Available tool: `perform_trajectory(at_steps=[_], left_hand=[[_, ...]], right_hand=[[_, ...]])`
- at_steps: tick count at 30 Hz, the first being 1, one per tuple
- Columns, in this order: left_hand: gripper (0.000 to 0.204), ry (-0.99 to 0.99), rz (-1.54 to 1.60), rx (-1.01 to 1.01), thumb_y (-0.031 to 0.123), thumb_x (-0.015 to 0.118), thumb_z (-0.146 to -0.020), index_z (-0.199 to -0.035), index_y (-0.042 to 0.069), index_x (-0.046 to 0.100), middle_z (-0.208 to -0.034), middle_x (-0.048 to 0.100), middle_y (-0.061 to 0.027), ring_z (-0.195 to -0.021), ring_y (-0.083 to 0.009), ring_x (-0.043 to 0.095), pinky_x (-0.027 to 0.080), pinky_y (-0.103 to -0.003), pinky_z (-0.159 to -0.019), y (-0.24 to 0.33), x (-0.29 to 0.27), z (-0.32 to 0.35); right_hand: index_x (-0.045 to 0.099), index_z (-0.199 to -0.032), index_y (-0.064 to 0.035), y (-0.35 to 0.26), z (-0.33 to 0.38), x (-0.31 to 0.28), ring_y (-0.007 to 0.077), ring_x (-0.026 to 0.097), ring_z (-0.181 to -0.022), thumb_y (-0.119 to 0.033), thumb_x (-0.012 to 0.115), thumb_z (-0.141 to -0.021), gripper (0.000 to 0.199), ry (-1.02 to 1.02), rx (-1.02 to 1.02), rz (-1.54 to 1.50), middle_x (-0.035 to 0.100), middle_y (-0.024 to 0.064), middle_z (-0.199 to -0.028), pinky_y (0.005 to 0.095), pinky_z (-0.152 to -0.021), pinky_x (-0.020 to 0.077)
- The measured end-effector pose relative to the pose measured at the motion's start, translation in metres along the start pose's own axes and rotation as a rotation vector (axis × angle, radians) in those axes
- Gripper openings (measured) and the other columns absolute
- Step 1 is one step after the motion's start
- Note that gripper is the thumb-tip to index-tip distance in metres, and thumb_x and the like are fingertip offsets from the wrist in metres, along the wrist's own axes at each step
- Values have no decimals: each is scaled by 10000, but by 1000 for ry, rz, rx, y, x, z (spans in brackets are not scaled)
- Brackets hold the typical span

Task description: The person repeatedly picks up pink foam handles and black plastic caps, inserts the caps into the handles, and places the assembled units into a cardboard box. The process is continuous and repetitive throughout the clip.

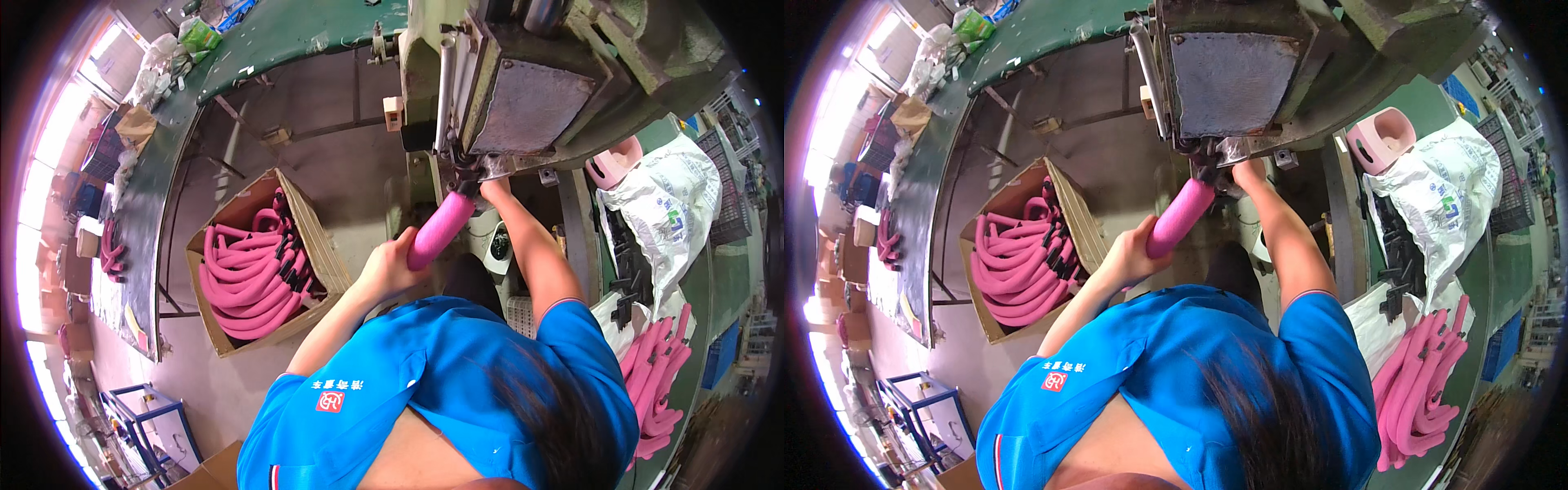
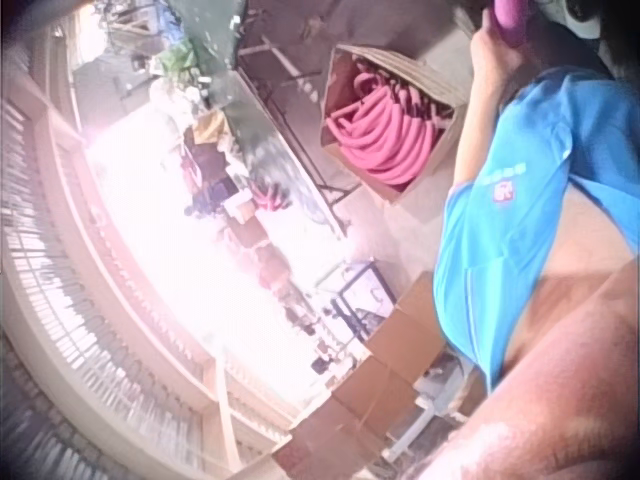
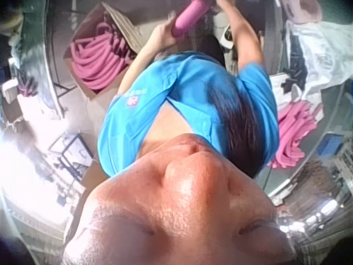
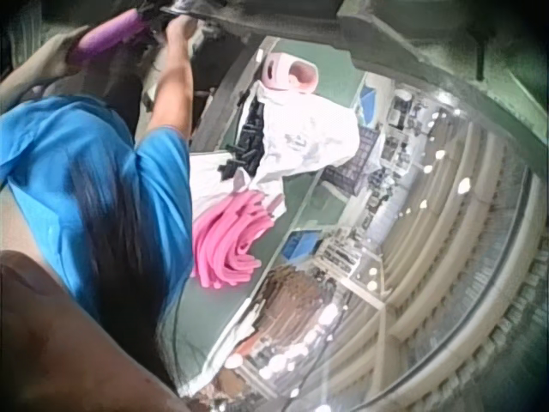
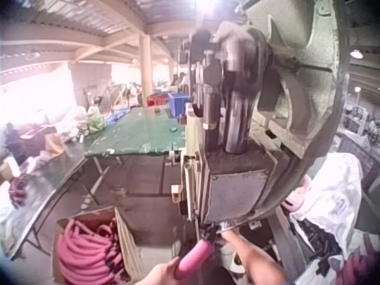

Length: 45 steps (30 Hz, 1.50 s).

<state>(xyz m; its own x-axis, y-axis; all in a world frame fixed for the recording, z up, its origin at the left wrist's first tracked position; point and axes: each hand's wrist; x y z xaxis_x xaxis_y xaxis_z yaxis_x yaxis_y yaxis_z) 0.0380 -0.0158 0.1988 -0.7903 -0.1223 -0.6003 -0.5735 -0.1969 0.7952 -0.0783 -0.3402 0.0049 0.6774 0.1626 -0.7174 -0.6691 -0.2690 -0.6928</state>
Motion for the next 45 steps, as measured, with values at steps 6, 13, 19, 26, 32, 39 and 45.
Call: perform_trajectory(at_steps=[6,13,19,26,32,39,45], left_hand=[[446,-25,-9,-108,205,681,-654,-1050,69,528,-824,623,-228,-799,-409,613,488,-462,-718,-26,-16,54],[360,363,110,-260,170,677,-677,-976,17,549,-758,618,-164,-715,-264,639,488,-356,-696,-54,-38,99],[338,635,-176,-434,129,657,-685,-979,31,521,-781,622,-196,-724,-323,639,485,-392,-665,-69,-93,124],[783,656,-880,-687,187,741,-666,-1348,128,361,-1081,568,-233,-971,-390,562,460,-438,-847,-127,-154,153],[857,621,-598,-357,196,743,-708,-1414,102,267,-1243,473,-238,-1102,-396,505,408,-423,-952,-134,-113,99],[560,-317,-317,-178,202,627,-738,-1263,80,477,-863,613,-157,-873,-328,606,469,-418,-758,-94,-2,17],[513,-407,-480,-248,222,662,-716,-1188,65,534,-802,640,-158,-780,-326,627,487,-426,-705,-122,12,14]], right_hand=[[588,-988,-61,-92,25,-74,301,635,-776,-183,623,-814,215,-289,-244,259,648,154,-861,390,-686,511],[616,-859,-28,-119,79,-122,135,624,-642,-50,636,-831,41,-528,138,-940,652,62,-755,250,-577,518],[642,-883,-19,-131,104,-133,117,629,-637,-115,693,-814,129,-635,229,-1136,663,67,-763,232,-569,518],[608,-850,-21,-149,111,-120,94,552,-537,-76,646,-834,68,-477,84,-939,605,34,-672,230,-508,479],[527,-907,-42,-132,110,-116,52,413,-466,-245,601,-897,216,-353,29,-887,456,-35,-612,223,-410,337],[545,-945,-68,-18,155,-204,77,493,-659,-263,622,-882,219,-160,200,-686,529,-11,-763,231,-590,431],[558,-1021,-33,140,272,-336,384,468,-1038,-278,723,-715,425,477,204,748,488,203,-1105,483,-865,405]])
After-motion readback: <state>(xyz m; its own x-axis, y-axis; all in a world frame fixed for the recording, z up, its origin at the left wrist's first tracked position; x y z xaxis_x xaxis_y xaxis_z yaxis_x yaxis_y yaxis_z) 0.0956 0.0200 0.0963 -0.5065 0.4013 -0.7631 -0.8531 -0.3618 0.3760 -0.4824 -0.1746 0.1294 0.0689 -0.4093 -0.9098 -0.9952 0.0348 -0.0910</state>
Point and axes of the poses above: each hand's wrist, its own z-axis away from the middle knuckle, its own x-axis out of the palm, y = z × x
